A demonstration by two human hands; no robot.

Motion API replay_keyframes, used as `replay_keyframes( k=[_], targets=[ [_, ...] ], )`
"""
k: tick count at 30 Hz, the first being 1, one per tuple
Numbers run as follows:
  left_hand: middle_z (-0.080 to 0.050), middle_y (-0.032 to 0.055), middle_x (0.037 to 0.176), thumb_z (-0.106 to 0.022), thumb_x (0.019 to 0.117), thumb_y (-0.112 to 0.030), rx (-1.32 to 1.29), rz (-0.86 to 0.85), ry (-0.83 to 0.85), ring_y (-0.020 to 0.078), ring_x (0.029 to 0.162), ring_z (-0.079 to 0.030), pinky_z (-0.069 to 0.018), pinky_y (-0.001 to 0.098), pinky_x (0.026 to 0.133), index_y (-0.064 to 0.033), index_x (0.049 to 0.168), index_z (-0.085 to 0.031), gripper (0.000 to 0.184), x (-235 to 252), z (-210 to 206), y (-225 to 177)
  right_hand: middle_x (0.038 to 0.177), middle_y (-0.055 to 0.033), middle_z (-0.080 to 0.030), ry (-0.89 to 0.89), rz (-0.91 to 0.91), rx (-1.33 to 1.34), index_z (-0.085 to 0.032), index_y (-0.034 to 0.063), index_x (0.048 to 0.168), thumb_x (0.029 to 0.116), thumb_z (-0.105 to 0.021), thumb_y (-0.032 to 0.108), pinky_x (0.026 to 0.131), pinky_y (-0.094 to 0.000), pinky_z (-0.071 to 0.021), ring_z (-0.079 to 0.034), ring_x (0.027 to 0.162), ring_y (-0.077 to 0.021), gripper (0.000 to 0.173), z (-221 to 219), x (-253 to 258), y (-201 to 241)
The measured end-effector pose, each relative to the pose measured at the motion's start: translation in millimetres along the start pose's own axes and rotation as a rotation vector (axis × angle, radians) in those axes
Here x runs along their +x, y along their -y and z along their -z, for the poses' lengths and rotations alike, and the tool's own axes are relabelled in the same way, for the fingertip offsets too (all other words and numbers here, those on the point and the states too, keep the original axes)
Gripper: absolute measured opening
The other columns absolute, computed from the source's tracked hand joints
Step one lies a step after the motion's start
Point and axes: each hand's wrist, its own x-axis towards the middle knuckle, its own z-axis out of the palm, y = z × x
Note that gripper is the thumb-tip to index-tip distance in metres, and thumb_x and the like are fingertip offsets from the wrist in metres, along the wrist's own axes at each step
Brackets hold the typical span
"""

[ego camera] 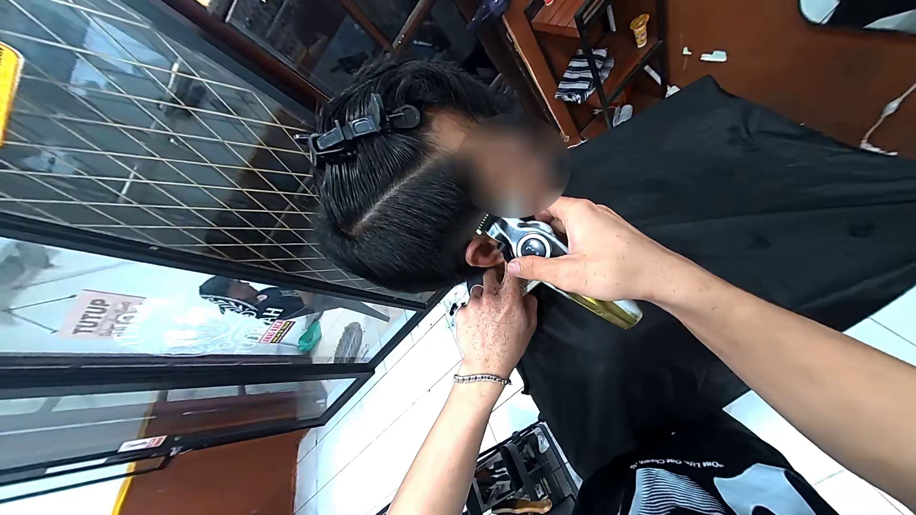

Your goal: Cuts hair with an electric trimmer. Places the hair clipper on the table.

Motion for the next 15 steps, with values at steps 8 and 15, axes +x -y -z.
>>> replay_keyframes(
  k=[8, 15],
  targets=[
    [-0.072, 0.0198, 0.099, -0.066, 0.0906, -0.03, 0.001, -0.001, 0.006, 0.0402, 0.077, -0.071, -0.0507, 0.0525, 0.053, -0.0059, 0.106, -0.073, 0.03, -0.8, 1.3, 1.0, 0.079, 0.0018, -0.062, -0.025, 0.006, 0.044, -0.059, 0.0102, 0.113, 0.0897, -0.075, 0.05, 0.063, -0.0297, -0.0503, -0.062, 0.071, -0.0079, 0.048, -4.9, -0.6, -2.9],
    [-0.072, 0.0199, 0.099, -0.064, 0.0915, -0.032, 0.019, -0.001, 0.02, 0.0401, 0.077, -0.072, -0.0515, 0.0529, 0.054, -0.0048, 0.093, -0.075, 0.029, -1.4, 0.9, 0.4, 0.083, 0.001, -0.062, 0.03, 0.04, -0.011, -0.059, 0.0106, 0.114, 0.0893, -0.075, 0.049, 0.064, -0.0308, -0.0502, -0.062, 0.072, -0.0088, 0.048, -5.0, -4.6, -5.3]
  ],
)
